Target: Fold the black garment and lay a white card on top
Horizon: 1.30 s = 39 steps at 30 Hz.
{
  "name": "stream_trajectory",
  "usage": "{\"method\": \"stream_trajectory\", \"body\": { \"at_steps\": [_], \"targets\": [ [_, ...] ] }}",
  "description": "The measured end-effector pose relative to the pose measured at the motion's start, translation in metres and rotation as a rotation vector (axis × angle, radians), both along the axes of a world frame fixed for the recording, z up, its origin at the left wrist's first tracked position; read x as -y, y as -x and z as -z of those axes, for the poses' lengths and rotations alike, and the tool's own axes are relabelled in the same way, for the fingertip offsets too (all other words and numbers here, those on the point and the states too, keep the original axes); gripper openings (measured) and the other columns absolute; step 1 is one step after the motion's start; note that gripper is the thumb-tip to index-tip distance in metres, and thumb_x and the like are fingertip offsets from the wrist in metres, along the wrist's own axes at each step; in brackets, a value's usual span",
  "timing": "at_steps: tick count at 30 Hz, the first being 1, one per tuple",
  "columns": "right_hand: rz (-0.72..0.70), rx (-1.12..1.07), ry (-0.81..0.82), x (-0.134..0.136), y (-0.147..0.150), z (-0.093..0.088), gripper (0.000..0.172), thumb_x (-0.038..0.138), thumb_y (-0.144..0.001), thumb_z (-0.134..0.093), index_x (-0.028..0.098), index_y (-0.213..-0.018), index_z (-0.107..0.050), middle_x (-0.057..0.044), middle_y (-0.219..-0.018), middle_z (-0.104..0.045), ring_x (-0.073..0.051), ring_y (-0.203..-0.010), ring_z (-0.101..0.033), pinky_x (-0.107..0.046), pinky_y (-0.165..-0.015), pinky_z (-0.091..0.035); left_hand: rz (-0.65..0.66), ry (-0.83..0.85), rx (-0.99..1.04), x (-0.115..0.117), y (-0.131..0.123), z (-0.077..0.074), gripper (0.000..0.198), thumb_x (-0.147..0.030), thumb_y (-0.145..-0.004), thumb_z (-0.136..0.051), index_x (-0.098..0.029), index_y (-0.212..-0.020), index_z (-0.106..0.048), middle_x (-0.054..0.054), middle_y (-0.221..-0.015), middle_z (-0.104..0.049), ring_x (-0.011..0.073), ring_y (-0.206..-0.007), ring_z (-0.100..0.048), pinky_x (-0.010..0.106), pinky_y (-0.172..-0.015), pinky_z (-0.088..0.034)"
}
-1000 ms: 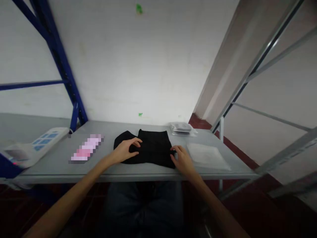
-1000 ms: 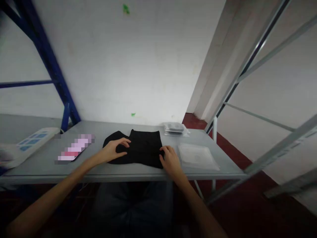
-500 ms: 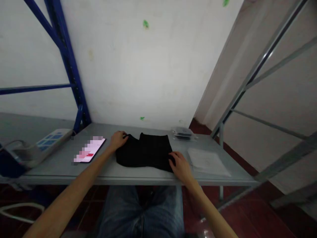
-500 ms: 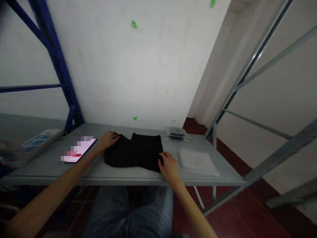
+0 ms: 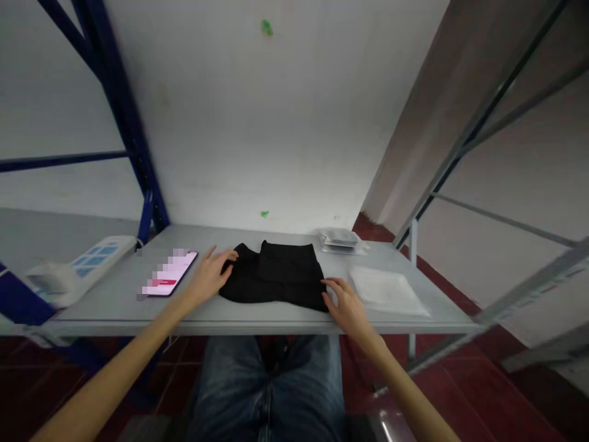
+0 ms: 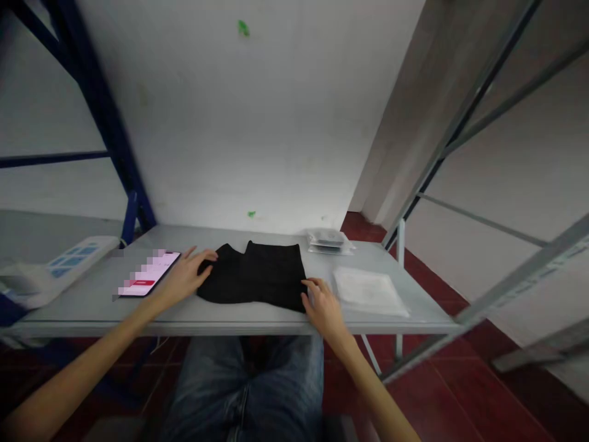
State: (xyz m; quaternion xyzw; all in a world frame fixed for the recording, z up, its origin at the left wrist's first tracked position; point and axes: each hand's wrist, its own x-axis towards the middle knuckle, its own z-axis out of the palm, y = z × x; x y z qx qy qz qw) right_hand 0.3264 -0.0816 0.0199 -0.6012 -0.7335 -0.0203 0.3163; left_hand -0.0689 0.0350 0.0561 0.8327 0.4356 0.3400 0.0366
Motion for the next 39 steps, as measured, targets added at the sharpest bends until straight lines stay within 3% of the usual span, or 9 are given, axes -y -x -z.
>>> {"method": "stream_trajectory", "body": {
  "at_steps": [5,9,15,19,27,33,39],
  "targets": [
    [-0.118,0.043,0.015,0.028,-0.014,0.003,0.03,0.029,-0.099,-0.056,0.028,-0.126,-0.068,-0.009,-0.129,-0.065,-0.027,-0.119,-0.064,-0.047,-0.104,-0.054,0.071,0.02,-0.193,0.04,0.032,0.014,0.034,-0.033,-0.096,-0.046,-0.029,-0.126,-0.062,0.006,-0.13,-0.072,0.0268,-0.125,-0.064,0.055,-0.127,-0.021],
    [-0.122,0.023,0.013,0.034,-0.021,0.002,0.026,0.028,-0.1,-0.056,0.028,-0.119,-0.072,-0.009,-0.121,-0.07,-0.026,-0.113,-0.067,-0.045,-0.099,-0.056,0.16,0.031,-0.239,0.048,0.048,0.024,0.033,-0.038,-0.097,-0.05,-0.031,-0.126,-0.066,0.006,-0.139,-0.067,0.0271,-0.135,-0.057,0.053,-0.125,-0.028],
    [-0.145,0.035,0.062,0.031,-0.019,-0.003,0.031,0.028,-0.099,-0.057,0.029,-0.127,-0.07,-0.008,-0.121,-0.071,-0.025,-0.111,-0.068,-0.043,-0.099,-0.057,0.163,0.031,-0.178,0.038,0.045,0.016,0.024,-0.045,-0.095,-0.056,-0.03,-0.1,-0.074,0.005,-0.126,-0.074,0.0284,-0.124,-0.064,0.052,-0.118,-0.038],
    [-0.131,0.021,0.096,0.03,-0.018,-0.004,0.026,0.028,-0.099,-0.056,0.027,-0.118,-0.073,-0.008,-0.117,-0.072,-0.025,-0.107,-0.069,-0.041,-0.096,-0.057,0.183,0.066,-0.155,0.037,0.039,0.006,0.026,-0.047,-0.095,-0.056,-0.029,-0.093,-0.075,0.005,-0.119,-0.076,0.0275,-0.118,-0.066,0.048,-0.112,-0.045],
    [-0.141,-0.107,0.143,0.023,-0.017,-0.01,0.02,0.027,-0.096,-0.057,0.025,-0.105,-0.075,-0.007,-0.107,-0.073,-0.023,-0.096,-0.071,-0.039,-0.09,-0.056,0.13,0.069,-0.027,0.032,0.043,0.008,0.03,-0.051,-0.095,-0.056,-0.029,-0.104,-0.074,0.004,-0.109,-0.076,0.0267,-0.111,-0.067,0.042,-0.103,-0.052],
    [-0.169,-0.245,0.167,0.013,-0.021,-0.009,0.02,0.032,-0.092,-0.059,0.024,-0.099,-0.075,-0.004,-0.095,-0.075,-0.02,-0.085,-0.072,-0.034,-0.079,-0.058,0.105,0.116,0.018,0.03,0.04,0.008,0.031,-0.054,-0.094,-0.056,-0.03,-0.102,-0.074,0.003,-0.105,-0.076,0.0269,-0.103,-0.07,0.041,-0.098,-0.054],
    [-0.019,-0.332,0.126,-0.041,-0.023,-0.023,0.025,0.04,-0.091,-0.058,0.022,-0.093,-0.075,-0.004,-0.085,-0.077,-0.021,-0.077,-0.072,-0.03,-0.069,-0.057,0.026,0.179,0.163,-0.002,0.027,-0.003,0.04,-0.056,-0.091,-0.058,-0.026,-0.116,-0.068,0.003,-0.098,-0.077,0.0253,-0.093,-0.072,0.038,-0.089,-0.055]
  ]
}}
